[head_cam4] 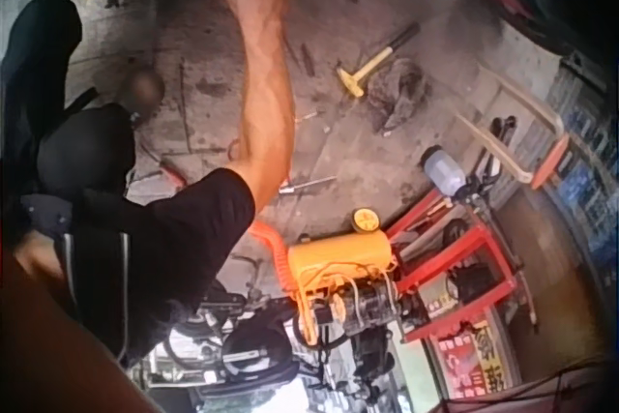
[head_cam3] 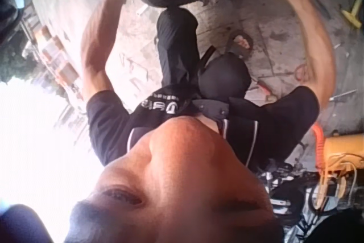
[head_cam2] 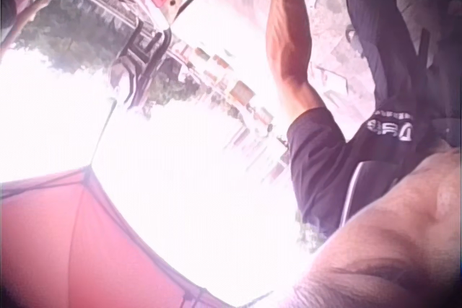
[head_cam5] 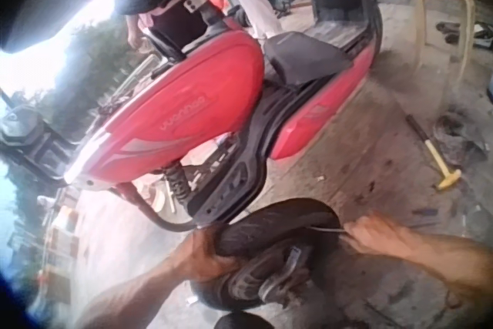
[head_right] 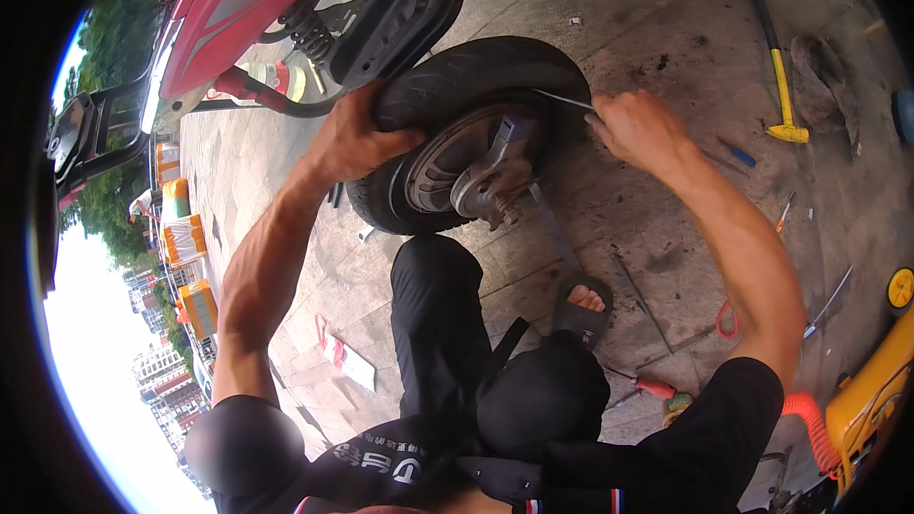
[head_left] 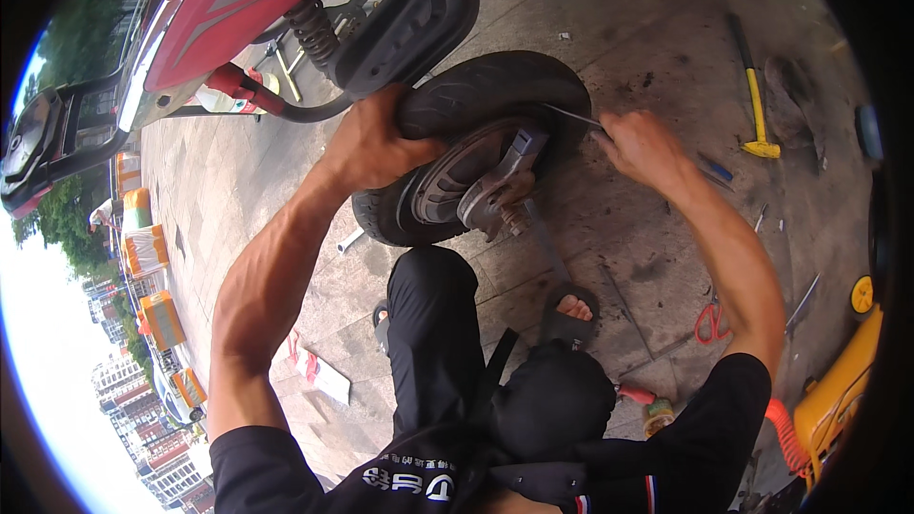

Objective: The person removes a tire from a scooter wheel, places a new tire onto the rim, and secures it using a tire lever. The person then reassembles the wheel components and mounts the wheel back onto the scooter.

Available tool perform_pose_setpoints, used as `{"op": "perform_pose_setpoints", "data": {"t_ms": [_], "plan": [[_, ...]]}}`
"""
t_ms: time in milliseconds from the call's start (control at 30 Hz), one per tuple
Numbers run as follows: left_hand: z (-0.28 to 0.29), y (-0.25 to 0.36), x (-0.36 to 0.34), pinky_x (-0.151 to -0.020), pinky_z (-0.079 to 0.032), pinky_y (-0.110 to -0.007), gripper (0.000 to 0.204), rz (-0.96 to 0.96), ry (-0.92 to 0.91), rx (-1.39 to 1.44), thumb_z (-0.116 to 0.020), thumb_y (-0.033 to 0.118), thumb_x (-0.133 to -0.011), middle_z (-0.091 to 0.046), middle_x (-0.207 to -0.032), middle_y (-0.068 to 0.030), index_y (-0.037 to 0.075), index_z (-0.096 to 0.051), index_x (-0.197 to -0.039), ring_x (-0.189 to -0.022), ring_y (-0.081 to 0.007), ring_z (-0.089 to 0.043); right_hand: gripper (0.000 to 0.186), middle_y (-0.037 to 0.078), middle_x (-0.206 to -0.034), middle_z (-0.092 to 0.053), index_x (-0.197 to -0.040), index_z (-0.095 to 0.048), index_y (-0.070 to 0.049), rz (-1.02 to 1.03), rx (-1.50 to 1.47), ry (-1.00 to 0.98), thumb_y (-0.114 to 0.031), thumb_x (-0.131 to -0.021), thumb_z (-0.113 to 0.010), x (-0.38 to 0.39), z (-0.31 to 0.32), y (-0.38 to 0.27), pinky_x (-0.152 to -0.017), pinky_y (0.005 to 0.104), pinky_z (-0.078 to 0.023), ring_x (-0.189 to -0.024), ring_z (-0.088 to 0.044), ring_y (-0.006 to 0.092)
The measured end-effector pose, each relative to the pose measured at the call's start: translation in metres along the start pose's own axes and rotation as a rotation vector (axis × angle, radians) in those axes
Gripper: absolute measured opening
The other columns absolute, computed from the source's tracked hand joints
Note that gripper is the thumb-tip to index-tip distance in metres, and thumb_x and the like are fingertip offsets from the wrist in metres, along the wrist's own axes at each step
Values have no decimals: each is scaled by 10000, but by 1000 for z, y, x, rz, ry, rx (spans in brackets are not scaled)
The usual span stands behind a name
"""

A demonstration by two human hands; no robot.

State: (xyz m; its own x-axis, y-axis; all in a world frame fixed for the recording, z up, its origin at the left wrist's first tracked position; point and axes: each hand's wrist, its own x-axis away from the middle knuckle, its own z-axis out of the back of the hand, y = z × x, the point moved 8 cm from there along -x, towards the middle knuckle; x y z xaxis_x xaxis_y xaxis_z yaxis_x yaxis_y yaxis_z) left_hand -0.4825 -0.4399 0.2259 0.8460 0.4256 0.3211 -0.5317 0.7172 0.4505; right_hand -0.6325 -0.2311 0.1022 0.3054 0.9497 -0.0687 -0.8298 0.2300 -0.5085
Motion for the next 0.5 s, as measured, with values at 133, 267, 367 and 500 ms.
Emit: {"op": "perform_pose_setpoints", "data": {"t_ms": [133, 267, 367, 500], "plan": [[-3, -12, 2, -854, -507, -369, 606, 70, -1, 88, -779, 296, -640, -679, -987, -223, -53, -633, -1114, -940, -294, -666, 198, 222, -683, -630, -855, -601, 9, 28, -8, -21, -179, -868, -664, -4, 0, 2, -617, 486, -522, -679, -647, 412], [-6, -23, 5, -876, -507, -369, 668, 132, 3, 76, -786, 321, -627, -685, -1005, -228, -54, -614, -1152, -965, -295, -670, 185, 223, -717, -639, -834, -620, -1, 77, -42, -82, -180, -858, -661, -10, 4, 5, -638, 489, -522, -709, -645, 415], [-7, -22, 9, -907, -496, -353, 707, 130, -11, 28, -799, 285, -646, -678, -1056, -211, -79, -566, -1206, -999, -266, -657, 200, 229, -728, -641, -819, -627, -4, 116, -38, -114, -197, -855, -661, -13, 4, 4, -648, 489, -524, -720, -644, 419], [-3, -5, 6, -911, -499, -417, 764, -10, 19, -29, -748, 316, -658, -673, -1058, -259, 8, -501, -1311, -1037, -363, -659, 239, 258, -755, -646, -843, -612, 12, -35, -123, -122, -222, -877, -648, -3, -7, 8, -686, 526, -519, -755, -641, 454]]}}
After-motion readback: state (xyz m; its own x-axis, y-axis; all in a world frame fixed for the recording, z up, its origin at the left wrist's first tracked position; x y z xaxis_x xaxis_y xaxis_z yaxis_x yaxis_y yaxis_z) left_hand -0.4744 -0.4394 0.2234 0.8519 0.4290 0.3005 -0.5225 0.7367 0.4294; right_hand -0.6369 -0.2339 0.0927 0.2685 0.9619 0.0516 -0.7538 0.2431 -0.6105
